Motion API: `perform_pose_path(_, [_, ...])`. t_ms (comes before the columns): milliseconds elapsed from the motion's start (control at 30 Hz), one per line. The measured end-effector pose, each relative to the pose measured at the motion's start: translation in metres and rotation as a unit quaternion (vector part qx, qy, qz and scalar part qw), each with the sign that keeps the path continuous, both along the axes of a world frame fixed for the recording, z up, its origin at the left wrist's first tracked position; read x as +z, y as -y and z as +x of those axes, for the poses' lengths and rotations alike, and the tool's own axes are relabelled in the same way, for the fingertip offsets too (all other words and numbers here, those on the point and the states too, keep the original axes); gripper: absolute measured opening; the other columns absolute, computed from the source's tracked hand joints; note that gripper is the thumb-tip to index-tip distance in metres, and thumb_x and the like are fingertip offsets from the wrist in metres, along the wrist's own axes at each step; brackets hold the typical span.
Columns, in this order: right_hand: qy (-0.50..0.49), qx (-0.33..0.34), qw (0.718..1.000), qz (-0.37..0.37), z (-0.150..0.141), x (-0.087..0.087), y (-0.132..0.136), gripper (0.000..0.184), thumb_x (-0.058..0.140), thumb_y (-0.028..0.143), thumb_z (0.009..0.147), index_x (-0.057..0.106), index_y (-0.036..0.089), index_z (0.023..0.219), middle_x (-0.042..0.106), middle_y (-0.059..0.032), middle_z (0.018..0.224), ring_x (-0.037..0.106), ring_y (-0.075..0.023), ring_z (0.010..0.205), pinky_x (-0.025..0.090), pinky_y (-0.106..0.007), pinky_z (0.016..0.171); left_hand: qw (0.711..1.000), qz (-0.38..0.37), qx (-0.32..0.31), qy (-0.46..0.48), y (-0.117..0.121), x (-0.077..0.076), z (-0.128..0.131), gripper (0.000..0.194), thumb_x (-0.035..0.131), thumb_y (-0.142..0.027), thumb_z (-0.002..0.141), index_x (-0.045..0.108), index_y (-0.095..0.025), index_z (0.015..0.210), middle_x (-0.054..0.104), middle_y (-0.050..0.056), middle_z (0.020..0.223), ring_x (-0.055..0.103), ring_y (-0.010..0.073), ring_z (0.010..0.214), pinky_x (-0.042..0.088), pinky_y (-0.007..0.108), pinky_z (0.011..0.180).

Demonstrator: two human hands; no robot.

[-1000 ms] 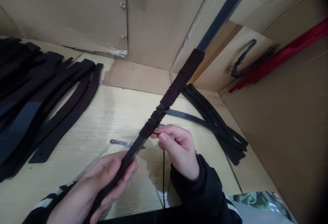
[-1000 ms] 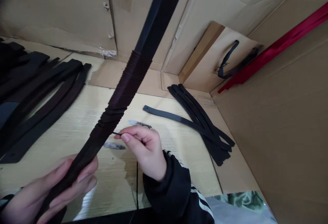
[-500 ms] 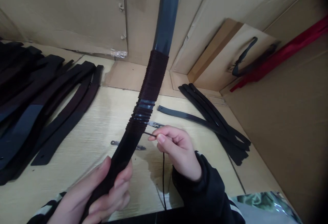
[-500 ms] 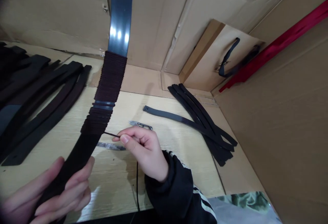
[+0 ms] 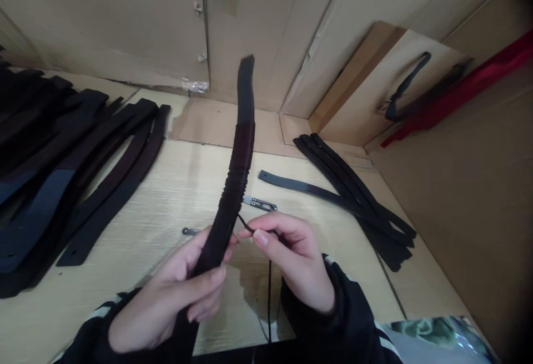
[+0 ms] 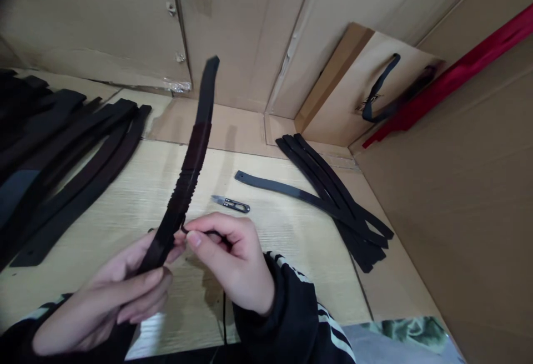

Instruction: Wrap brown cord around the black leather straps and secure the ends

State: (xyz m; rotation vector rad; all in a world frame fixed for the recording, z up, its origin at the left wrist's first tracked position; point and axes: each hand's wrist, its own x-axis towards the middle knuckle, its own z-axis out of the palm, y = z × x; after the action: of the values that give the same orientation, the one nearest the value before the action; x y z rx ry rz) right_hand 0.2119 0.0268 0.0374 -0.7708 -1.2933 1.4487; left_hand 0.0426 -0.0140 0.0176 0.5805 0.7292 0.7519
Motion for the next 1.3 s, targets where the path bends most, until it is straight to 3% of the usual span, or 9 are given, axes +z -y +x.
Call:
perform_pose_path(133, [0.049,-0.007,0.999,0.013,-0.001,0.0,-0.001,0.011,0.06,0.02,0.085,0.071,0.024,0.083,0.073,0.001,0.073,0.063,-0.0091,0.058,0.051,-0.022,0.053,0.998,0.027,0.042,0.045,-0.003,-0.002,0.003,0.039,0.049,-0.055,0.09,0.056,-0.026,0.115,0.057,0.001,0.091,0.025,0.0028,0.046,0.027,0.021,0.048])
perform_pose_path(367, [0.114,-0.039,0.993,0.008,0.001,-0.002,0.002,0.009,0.062,0.027,0.083,0.068,0.022,0.079,0.071,-0.0024,0.072,0.056,-0.012,0.06,0.036,-0.023,0.045,0.998,0.036,0.039,0.016,-0.005,0.0,0.002,0.033,0.042,-0.034,0.097,0.062,-0.018,0.076,0.051,-0.001,0.072,0.034,0.0094,0.057,0.036,0.023,0.06])
perform_pose_path(500, [0.127,-0.036,0.991,0.0,0.0,-0.003,0.003,0.013,0.058,0.029,0.086,0.067,0.021,0.082,0.067,-0.0016,0.073,0.049,-0.0099,0.056,0.035,-0.024,0.047,0.996,0.02,0.09,-0.018,-0.002,-0.001,-0.001,0.021,0.052,-0.034,0.092,0.068,-0.025,0.103,0.056,0.001,0.08,0.045,0.0138,0.072,0.042,0.025,0.07])
perform_pose_path(633, [0.154,-0.037,0.987,0.005,-0.001,-0.005,0.003,0.012,0.064,0.033,0.083,0.064,0.021,0.082,0.041,0.0075,0.05,0.03,-0.0069,0.045,0.026,-0.022,0.043,0.994,0.02,0.066,-0.089,0.004,-0.003,-0.007,0.045,0.063,-0.041,0.085,0.055,-0.039,0.129,0.06,0.002,0.106,0.053,0.0174,0.085,0.047,0.028,0.08])
perform_pose_path(800, [0.195,-0.093,0.976,-0.014,-0.001,-0.008,0.0,0.021,0.073,0.036,0.074,0.063,0.018,0.075,0.024,0.0103,0.048,0.021,-0.0055,0.045,0.018,-0.022,0.043,0.939,0.155,0.092,-0.292,0.006,0.001,-0.001,0.057,0.067,-0.039,0.083,0.045,-0.048,0.134,0.042,-0.006,0.143,0.048,0.0224,0.114,0.044,0.029,0.093])
perform_pose_path(1000, [0.034,-0.011,0.997,-0.07,-0.003,-0.008,-0.006,0.015,0.071,0.033,0.074,0.065,0.019,0.074,0.056,0.0029,0.061,0.046,-0.0084,0.052,0.038,-0.022,0.049,0.987,0.082,-0.024,-0.136,0.002,-0.001,-0.003,0.041,0.064,-0.049,0.082,0.062,-0.024,0.115,0.066,0.006,0.096,0.063,0.0215,0.082,0.049,0.032,0.075])
perform_pose_path(1100, [0.018,0.011,0.998,-0.055,-0.002,-0.008,-0.008,0.015,0.073,0.033,0.072,0.067,0.019,0.074,0.063,0.0,0.069,0.053,-0.0104,0.058,0.045,-0.024,0.056,0.996,0.064,-0.057,-0.031,0.003,-0.004,-0.005,0.047,0.046,-0.058,0.089,0.064,-0.018,0.104,0.057,0.0,0.07,0.047,0.0096,0.049,0.041,0.025,0.055])
perform_pose_path(1167, [0.047,0.006,0.998,-0.042,-0.002,-0.01,-0.008,0.016,0.073,0.035,0.072,0.069,0.02,0.077,0.06,0.0003,0.068,0.049,-0.0102,0.058,0.044,-0.024,0.055,0.995,0.077,-0.029,-0.063,0.004,-0.003,-0.006,0.044,0.047,-0.058,0.089,0.065,-0.019,0.096,0.046,-0.004,0.062,0.032,0.0061,0.044,0.03,0.021,0.046])
perform_pose_path(1300, [0.092,0.04,0.995,-0.027,0.0,-0.013,-0.006,0.026,0.069,0.043,0.076,0.069,0.021,0.088,0.041,0.0053,0.055,0.032,-0.0082,0.049,0.029,-0.022,0.044,0.956,0.157,0.08,-0.233,0.004,0.004,-0.006,0.026,0.064,-0.048,0.082,0.061,-0.023,0.087,0.051,-0.002,0.073,0.048,0.0132,0.065,0.04,0.021,0.058])
